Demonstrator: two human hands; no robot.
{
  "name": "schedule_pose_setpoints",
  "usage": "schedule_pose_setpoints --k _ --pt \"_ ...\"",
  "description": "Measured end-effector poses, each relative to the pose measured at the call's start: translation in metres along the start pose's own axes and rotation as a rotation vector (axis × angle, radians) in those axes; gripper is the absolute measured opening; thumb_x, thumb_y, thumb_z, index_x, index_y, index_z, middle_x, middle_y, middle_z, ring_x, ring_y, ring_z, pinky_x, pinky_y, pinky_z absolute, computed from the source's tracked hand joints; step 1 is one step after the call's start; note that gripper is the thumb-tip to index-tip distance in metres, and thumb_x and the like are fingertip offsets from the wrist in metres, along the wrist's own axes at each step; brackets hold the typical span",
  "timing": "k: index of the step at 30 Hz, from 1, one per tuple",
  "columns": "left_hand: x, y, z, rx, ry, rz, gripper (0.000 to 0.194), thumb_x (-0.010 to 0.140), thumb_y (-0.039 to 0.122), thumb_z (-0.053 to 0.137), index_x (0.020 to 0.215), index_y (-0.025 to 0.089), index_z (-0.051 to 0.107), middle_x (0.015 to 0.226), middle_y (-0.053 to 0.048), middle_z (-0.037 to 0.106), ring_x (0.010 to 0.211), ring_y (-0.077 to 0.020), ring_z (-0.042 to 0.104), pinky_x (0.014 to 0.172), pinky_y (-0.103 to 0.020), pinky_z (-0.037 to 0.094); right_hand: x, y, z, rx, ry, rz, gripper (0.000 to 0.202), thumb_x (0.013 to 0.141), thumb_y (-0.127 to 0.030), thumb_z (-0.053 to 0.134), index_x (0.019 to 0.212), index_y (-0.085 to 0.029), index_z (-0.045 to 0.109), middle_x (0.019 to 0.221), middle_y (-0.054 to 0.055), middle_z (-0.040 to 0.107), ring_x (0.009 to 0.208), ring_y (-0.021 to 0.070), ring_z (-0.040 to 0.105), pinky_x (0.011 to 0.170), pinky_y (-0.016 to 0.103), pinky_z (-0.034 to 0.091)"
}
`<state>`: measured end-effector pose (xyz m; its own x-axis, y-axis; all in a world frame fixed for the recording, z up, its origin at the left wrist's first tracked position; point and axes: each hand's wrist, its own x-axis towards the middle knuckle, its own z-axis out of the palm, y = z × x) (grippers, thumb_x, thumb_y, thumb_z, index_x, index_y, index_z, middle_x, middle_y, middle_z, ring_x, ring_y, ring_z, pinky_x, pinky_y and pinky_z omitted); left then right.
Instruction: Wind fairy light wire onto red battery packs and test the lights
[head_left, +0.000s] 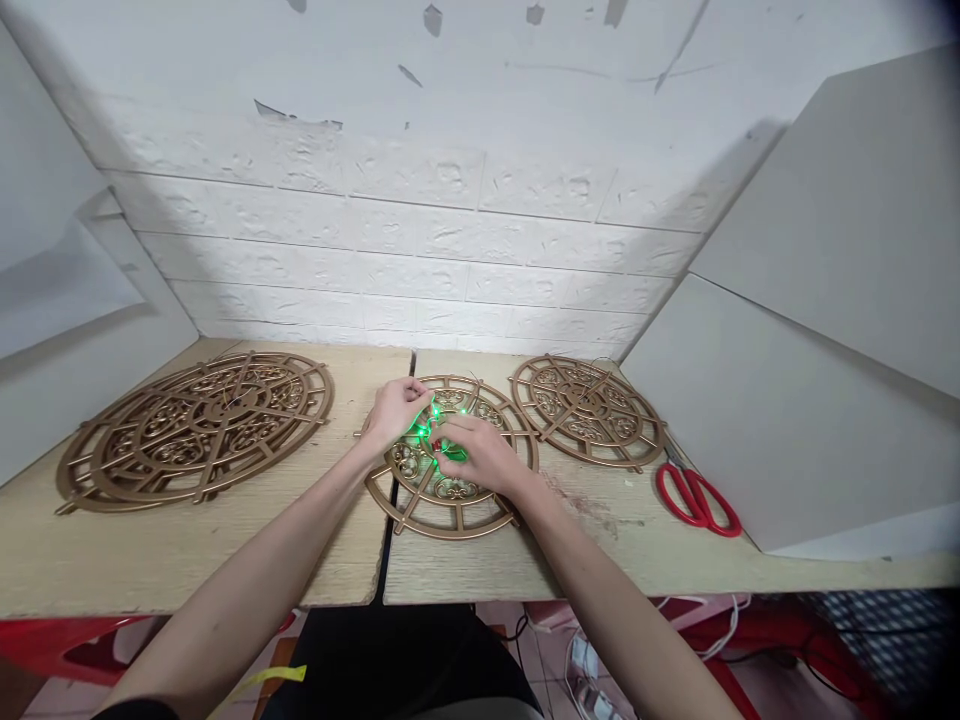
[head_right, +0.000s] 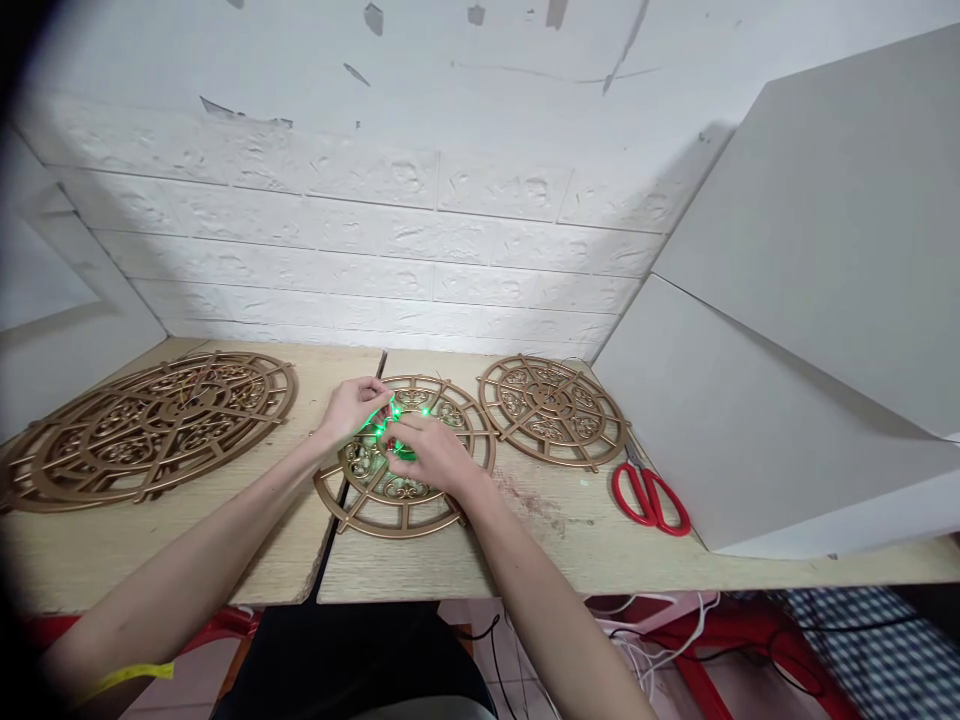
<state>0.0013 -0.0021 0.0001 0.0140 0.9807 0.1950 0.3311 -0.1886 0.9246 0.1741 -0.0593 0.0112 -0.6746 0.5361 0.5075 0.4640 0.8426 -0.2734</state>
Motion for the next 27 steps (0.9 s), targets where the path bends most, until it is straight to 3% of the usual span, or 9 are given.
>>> schedule_pose_setpoints --k 5,17,27 --pt "-0.004 0.006 0.0 -0.038 -0.057 -0.044 0.026 0.071 0.041 0.065 0.076 0.016 0.058 0.059 -0.003 0.066 0.041 -0.0131 0.058 0.04 -0.021 0.042 0.0 0.0 -0.002 0.017 0.008 -0.033 0.013 0.081 -0.015 0.054 0.092 -0.017 0.06 0.085 0.005 0.061 0.078 0.0163 0.054 0.073 0.027 0.044" --pt "-0.004 0.005 0.0 0.03 -0.01 0.009 0.02 0.068 0.035 0.063 0.067 0.016 0.058 0.058 -0.003 0.065 0.05 -0.0135 0.059 0.048 -0.021 0.043 0.0 0.001 0.0 -0.003 0.0 -0.012 0.015 0.077 -0.012 0.056 0.089 -0.018 0.06 0.085 0.004 0.062 0.078 0.017 0.056 0.072 0.027 0.044" --pt "-0.012 0.011 0.002 -0.034 -0.055 -0.023 0.027 0.07 0.042 0.061 0.073 0.016 0.056 0.057 -0.001 0.064 0.04 -0.0117 0.056 0.041 -0.02 0.04 -0.001 -0.003 0.002 0.004 0.062 -0.017 0.015 0.075 -0.011 0.057 0.088 -0.017 0.061 0.08 0.004 0.061 0.075 0.0164 0.054 0.072 0.027 0.044"
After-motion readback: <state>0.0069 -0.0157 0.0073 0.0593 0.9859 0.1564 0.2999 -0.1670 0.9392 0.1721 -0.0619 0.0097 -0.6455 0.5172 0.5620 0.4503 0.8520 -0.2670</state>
